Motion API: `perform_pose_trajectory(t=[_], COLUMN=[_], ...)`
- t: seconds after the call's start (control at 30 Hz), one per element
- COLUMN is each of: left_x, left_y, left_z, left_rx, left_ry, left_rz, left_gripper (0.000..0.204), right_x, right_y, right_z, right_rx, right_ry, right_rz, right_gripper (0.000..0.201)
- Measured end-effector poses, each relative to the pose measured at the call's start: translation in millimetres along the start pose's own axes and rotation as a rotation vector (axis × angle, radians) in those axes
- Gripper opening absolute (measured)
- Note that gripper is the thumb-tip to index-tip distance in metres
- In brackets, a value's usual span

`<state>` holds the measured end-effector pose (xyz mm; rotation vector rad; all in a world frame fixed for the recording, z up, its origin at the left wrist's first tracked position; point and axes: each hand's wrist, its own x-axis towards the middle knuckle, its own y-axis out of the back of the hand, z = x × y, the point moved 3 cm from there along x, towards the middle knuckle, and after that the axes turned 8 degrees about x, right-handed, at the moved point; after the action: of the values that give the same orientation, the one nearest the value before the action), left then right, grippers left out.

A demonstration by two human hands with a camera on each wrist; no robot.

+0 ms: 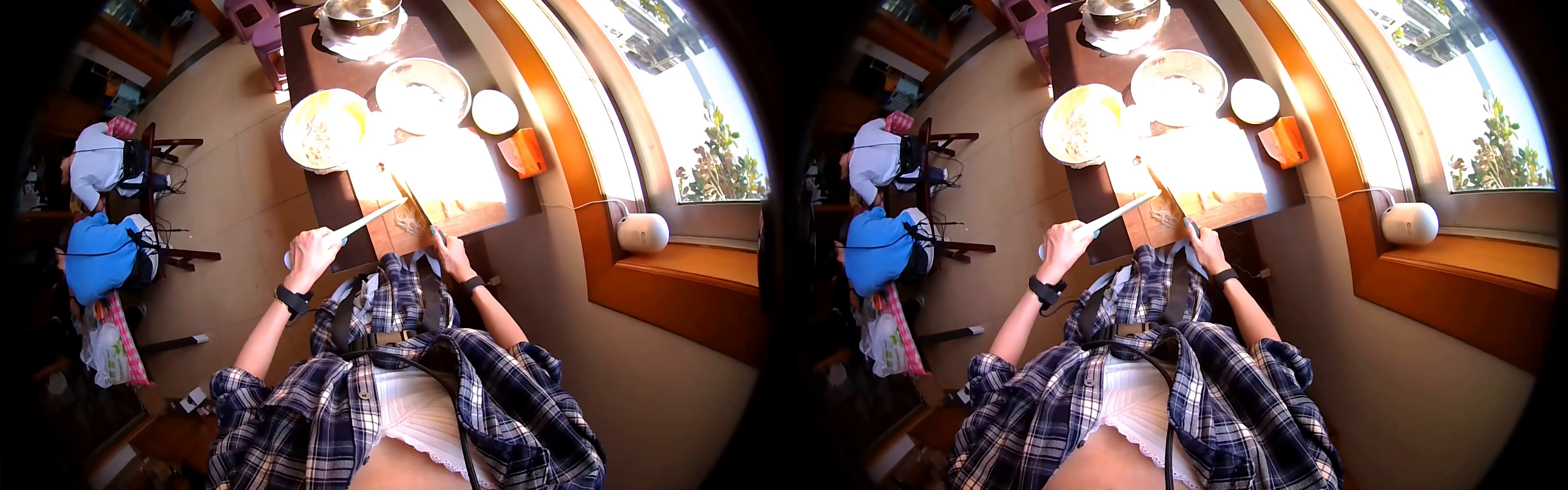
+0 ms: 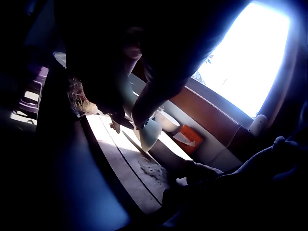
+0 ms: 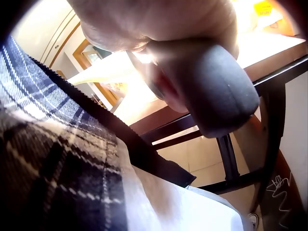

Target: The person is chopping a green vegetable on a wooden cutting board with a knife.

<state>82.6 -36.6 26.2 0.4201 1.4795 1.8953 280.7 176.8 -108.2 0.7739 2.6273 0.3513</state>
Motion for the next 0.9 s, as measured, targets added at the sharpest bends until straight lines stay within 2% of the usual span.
perform_pose_trajectory(t=[0.13, 0.23, 0.3, 0.47, 0.53, 0.73, 0.8, 0.83, 0.9], left_x=[-3.3, -7.4, -8.9, -13.0, -13.5, -4.5, -1.3, -0.1, 2.3], left_y=[-3.1, -2.8, -4.9, -1.2, -1.6, -2.1, -4.9, -6.0, -7.8], left_z=[-5.1, -0.7, 1.0, 8.2, 6.2, 5.0, 5.1, 5.9, 11.4], left_rx=[0.04, 0.005, -0.003, -0.014, -0.005, 0.014, 0.034, 0.036, 0.018], left_ry=[0.031, 0.032, 0.015, -0.019, -0.024, -0.006, 0.001, -0.002, -0.03], left_rz=[-0.016, -0.043, -0.057, -0.134, -0.125, -0.066, -0.09, -0.09, -0.1], left_gripper=[0.016, 0.017, 0.017, 0.018, 0.019, 0.02, 0.021, 0.021, 0.021], right_x=[-1.1, -3.2, -3.6, -10.0, -12.2, -20.5, -21.5, -21.6, -22.3], right_y=[0.8, 2.4, 3.1, 2.7, 1.1, -0.8, -2.6, -1.8, -1.4], right_z=[-3.6, -8.8, -9.8, -5.5, 0.8, 4.2, 2.4, -0.7, -5.2], right_rx=[-0.007, -0.014, 0.07, 0.041, 0.024, 0.095, 0.268, 0.271, 0.54], right_ry=[-0.039, 0.002, -0.08, -0.031, -0.004, -0.069, -0.197, -0.196, -0.326], right_rz=[-0.046, -0.043, -0.002, 0.008, 0.013, 0.06, 0.037, 0.04, -0.004], right_gripper=[0.054, 0.053, 0.051, 0.051, 0.052, 0.053, 0.053, 0.053, 0.051])
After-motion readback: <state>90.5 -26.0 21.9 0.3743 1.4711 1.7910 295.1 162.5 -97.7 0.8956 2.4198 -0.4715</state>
